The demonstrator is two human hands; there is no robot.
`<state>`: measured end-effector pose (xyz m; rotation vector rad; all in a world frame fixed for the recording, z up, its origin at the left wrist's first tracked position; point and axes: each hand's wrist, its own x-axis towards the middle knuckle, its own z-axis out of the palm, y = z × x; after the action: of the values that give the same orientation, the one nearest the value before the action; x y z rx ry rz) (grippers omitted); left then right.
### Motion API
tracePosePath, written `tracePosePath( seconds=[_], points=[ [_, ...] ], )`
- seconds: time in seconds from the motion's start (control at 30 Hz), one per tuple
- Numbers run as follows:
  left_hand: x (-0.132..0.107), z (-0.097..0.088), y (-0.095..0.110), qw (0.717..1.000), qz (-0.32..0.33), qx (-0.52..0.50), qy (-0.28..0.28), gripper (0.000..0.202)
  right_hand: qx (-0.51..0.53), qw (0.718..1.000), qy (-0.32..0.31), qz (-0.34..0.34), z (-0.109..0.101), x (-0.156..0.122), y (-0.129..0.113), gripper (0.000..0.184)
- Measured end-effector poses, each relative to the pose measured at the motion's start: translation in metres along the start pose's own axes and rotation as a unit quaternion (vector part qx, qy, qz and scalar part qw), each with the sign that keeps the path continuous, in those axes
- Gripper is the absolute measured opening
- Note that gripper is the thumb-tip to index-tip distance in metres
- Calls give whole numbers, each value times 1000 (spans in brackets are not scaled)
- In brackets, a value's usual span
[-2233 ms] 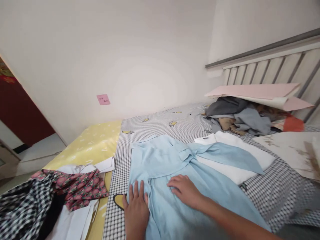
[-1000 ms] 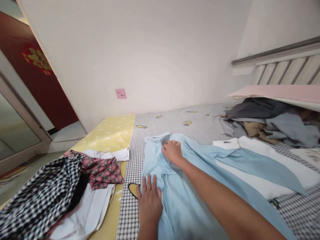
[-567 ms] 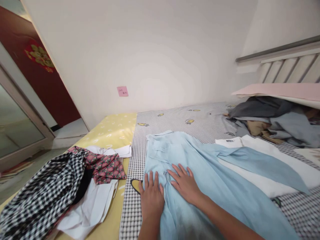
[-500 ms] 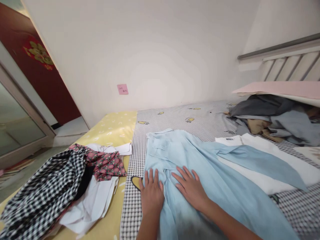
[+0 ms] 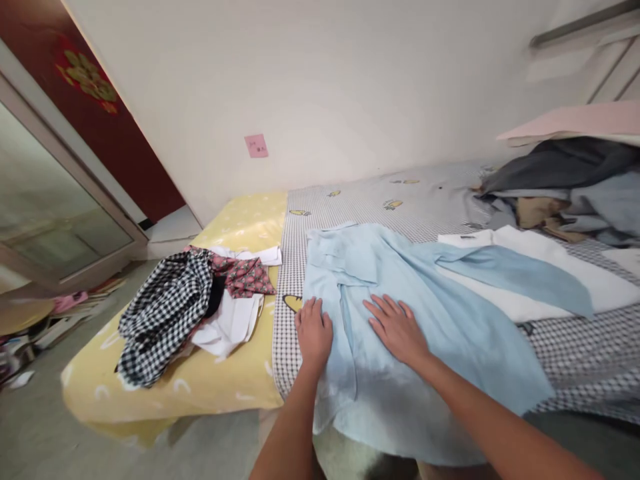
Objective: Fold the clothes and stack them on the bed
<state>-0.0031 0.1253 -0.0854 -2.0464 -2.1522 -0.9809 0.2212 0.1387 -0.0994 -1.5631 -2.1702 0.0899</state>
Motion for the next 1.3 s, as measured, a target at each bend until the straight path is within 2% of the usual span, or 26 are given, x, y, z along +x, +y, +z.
tracePosePath(
  seconds=[0.13, 0.23, 0.3, 0.37, 0.47, 0.53, 0.63, 0.7, 0.8, 0.87, 0.97, 1.03, 1.1, 1.2, 1.3],
  points=[
    [-79, -1, -20, 990, -32, -105, 86, 41, -19, 999, 11, 35, 1, -8, -3, 46],
    [-145, 9, -33, 977, -104, -135, 129, 36, 1, 996, 46, 79, 5, -23, -12, 46],
    [-178, 17, -38, 962, -180, -165, 126, 32, 39, 991, 65, 107, 7, -41, -22, 46],
    [-196, 25, -43, 943, -250, -193, 106, 29, 98, 985, 77, 121, 7, -64, -33, 44],
    [-201, 31, -53, 923, -311, -212, 82, 30, 241, 958, 87, 128, 6, -105, -50, 37],
    [-197, 32, -59, 917, -323, -225, 65, 33, 361, 912, 67, 186, 7, -132, -59, 35],
    [-191, 28, -60, 917, -312, -248, 27, 31, 478, 826, -12, 299, 13, -161, -68, 38],
    [-190, 22, -55, 920, -296, -258, 4, 24, 498, 804, -57, 321, 17, -169, -70, 41],
    [-194, 6, -44, 921, -279, -272, -20, 21, 509, 790, -85, 330, 19, -167, -70, 47],
    [-198, -6, -37, 906, -283, -310, -50, 29, 527, 768, -94, 352, 18, -161, -69, 53],
    [-203, -23, -29, 858, -304, -402, -101, 38, 562, 727, -112, 378, 13, -151, -74, 60],
    [-204, -31, -25, 828, -322, -446, -111, 40, 590, 705, -133, 370, 9, -147, -81, 61],
    [-203, -38, -22, 810, -338, -467, -107, 40, 618, 688, -157, 347, 4, -144, -91, 59],
    [-202, -44, -20, 808, -349, -463, -105, 41, 639, 675, -176, 323, 2, -140, -103, 51],
    [-202, -48, -21, 830, -340, -427, -113, 39, 634, 685, -168, 316, 4, -138, -106, 41]
  ],
)
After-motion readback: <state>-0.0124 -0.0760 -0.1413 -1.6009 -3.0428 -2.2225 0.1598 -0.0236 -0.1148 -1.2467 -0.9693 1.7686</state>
